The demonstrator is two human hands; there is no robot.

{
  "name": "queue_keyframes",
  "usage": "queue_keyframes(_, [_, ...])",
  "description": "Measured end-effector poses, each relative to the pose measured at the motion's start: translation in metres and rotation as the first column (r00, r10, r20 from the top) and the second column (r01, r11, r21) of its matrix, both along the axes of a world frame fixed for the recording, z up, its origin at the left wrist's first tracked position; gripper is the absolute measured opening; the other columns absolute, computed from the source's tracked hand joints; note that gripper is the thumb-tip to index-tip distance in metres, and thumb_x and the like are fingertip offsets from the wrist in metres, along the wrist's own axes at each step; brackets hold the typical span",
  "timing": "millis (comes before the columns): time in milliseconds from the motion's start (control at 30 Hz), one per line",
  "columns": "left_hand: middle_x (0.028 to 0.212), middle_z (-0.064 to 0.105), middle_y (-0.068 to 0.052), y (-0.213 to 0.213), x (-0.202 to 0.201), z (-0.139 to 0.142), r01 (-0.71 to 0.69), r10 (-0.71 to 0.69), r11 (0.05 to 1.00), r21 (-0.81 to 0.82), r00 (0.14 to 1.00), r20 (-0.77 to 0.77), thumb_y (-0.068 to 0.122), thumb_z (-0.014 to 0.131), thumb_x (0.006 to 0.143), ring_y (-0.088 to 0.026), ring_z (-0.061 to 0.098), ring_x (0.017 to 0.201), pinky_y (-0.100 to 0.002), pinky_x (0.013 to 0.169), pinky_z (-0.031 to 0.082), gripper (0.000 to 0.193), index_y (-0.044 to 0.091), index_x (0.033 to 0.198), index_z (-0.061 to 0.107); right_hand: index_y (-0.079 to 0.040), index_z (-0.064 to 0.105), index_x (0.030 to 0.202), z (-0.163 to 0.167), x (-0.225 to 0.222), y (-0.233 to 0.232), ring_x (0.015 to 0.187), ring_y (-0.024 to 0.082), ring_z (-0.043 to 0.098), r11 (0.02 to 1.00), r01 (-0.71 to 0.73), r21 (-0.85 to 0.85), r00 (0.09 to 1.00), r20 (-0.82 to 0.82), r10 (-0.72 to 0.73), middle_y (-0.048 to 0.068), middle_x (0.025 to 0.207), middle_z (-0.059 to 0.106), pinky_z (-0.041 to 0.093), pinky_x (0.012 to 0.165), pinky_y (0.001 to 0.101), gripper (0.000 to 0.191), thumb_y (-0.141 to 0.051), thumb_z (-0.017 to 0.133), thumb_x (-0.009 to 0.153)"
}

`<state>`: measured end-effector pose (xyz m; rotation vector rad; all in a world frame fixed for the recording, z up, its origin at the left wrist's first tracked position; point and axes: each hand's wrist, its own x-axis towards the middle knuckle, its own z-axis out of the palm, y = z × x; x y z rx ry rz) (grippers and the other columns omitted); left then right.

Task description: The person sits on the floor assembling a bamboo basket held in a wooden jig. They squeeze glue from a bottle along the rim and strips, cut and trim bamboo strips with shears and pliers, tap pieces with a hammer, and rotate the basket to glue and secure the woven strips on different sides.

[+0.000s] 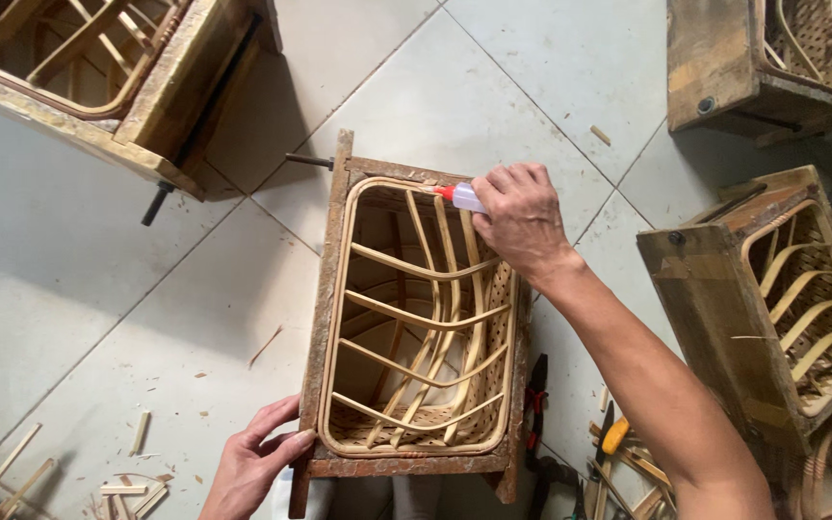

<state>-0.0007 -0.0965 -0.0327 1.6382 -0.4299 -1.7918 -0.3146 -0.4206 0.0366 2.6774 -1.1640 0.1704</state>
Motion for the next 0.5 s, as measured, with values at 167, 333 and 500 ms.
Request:
queue_keyframes(167, [0.140,0.064,-0.007,0.002,-0.001,-0.003,0.003,-0.002,1.000,-0.009,1.000,0.019,0.009,0.076,0.080,-0.025,0.065,0.125,-0.041,0.104,0.058,0.053,0.009,0.132,0.070,-0.008,0.073,0.111,0.004,-0.018,-0.001,0.099,0.023,0.066,1.000,0.002,-0.020,1.000,0.024,-0.002,0.009,0.105,0.072,0.047,0.097,0.0404,0.033,-0.019,0.086,0.083])
queue_keyframes(333, [0.139,0.064,-0.008,0.000,-0.002,-0.003,0.015,-0.016,1.000,0.023,0.999,0.038,0.010,0.077,0.081,-0.024,0.064,0.126,-0.042,0.100,0.055,0.052,0.009,0.132,0.070,-0.008,0.073,0.109,0.014,-0.042,0.006,0.102,0.023,0.067,1.000,0.030,-0.003,0.997,0.070,-0.030,0.006,0.105,0.073,0.046,0.098,0.0410,0.033,-0.015,0.085,0.079])
queue_keyframes(500, [0.138,0.064,-0.008,0.001,-0.004,-0.004,0.018,-0.020,0.999,0.041,0.998,0.051,0.008,0.076,0.080,-0.025,0.065,0.126,-0.043,0.099,0.055,0.052,0.009,0.132,0.070,-0.008,0.073,0.109,0.003,-0.043,0.006,0.100,0.022,0.066,0.999,0.031,-0.026,0.999,0.022,-0.031,0.007,0.105,0.073,0.046,0.099,0.0396,0.033,-0.014,0.084,0.078])
